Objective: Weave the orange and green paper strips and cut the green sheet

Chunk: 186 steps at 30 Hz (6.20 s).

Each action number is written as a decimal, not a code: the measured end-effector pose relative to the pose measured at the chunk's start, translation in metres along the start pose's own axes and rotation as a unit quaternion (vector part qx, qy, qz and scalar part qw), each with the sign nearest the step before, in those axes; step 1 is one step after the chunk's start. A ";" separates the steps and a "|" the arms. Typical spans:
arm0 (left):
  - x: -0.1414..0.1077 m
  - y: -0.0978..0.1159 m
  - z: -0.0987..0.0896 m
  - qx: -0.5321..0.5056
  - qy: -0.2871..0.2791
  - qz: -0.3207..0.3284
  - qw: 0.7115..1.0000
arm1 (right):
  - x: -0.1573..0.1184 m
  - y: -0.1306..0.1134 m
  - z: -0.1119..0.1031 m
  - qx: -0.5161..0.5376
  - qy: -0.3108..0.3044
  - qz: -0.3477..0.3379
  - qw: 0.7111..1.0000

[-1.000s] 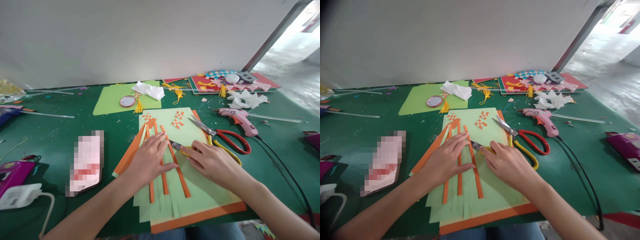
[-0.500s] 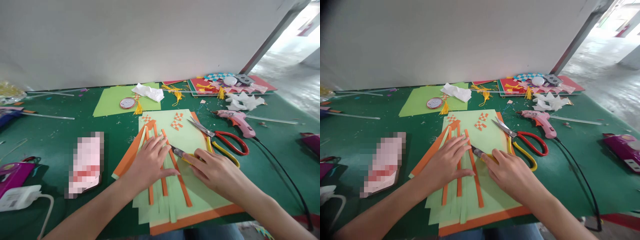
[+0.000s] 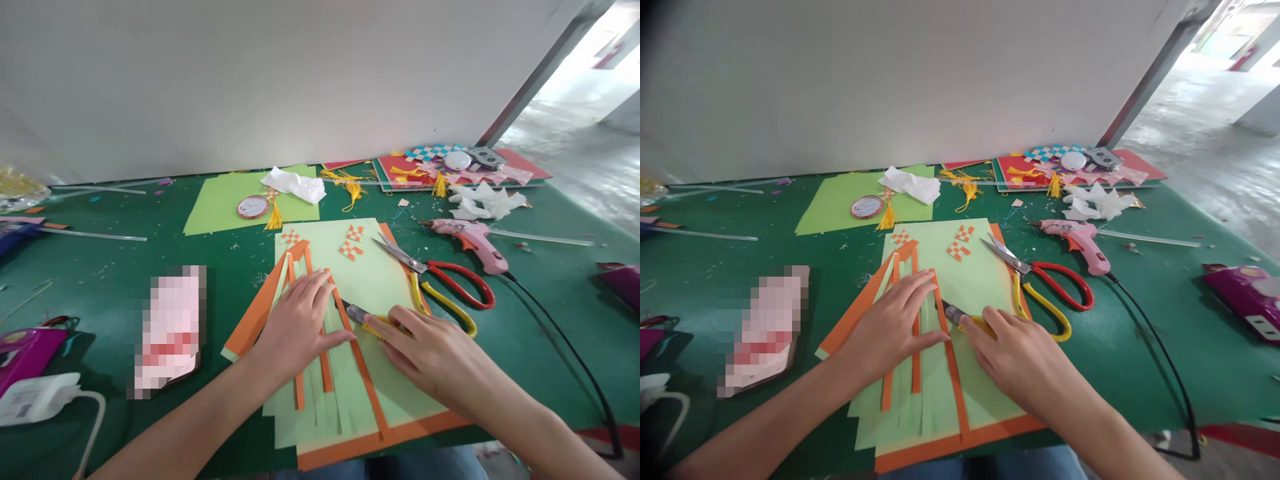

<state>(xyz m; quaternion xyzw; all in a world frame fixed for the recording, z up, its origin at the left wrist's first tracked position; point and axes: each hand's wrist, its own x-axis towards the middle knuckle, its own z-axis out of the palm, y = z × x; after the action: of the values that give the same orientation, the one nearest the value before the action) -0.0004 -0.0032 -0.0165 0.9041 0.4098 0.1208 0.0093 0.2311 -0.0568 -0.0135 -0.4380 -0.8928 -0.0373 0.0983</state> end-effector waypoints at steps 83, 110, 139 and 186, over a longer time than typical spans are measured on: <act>-0.001 0.000 0.006 0.018 -0.024 0.000 1.000 | 0.065 0.043 0.002 -0.047 -0.060 -0.035 0.996; 0.002 -0.045 -0.031 0.030 0.126 -0.101 0.986 | 0.046 0.021 0.003 0.135 0.024 -0.165 0.977; 0.006 -0.028 -0.041 -0.523 0.073 -0.271 0.805 | 0.056 -0.012 0.005 0.344 0.054 -0.031 0.937; -0.003 -0.012 -0.019 -0.062 0.040 0.217 0.973 | 0.053 0.006 0.016 0.128 0.039 -0.044 0.990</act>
<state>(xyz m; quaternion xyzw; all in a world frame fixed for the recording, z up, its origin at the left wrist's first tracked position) -0.0158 0.0008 0.0000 0.9634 0.1957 0.1816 0.0229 0.2019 -0.0097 -0.0187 -0.3802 -0.9043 0.0558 0.1862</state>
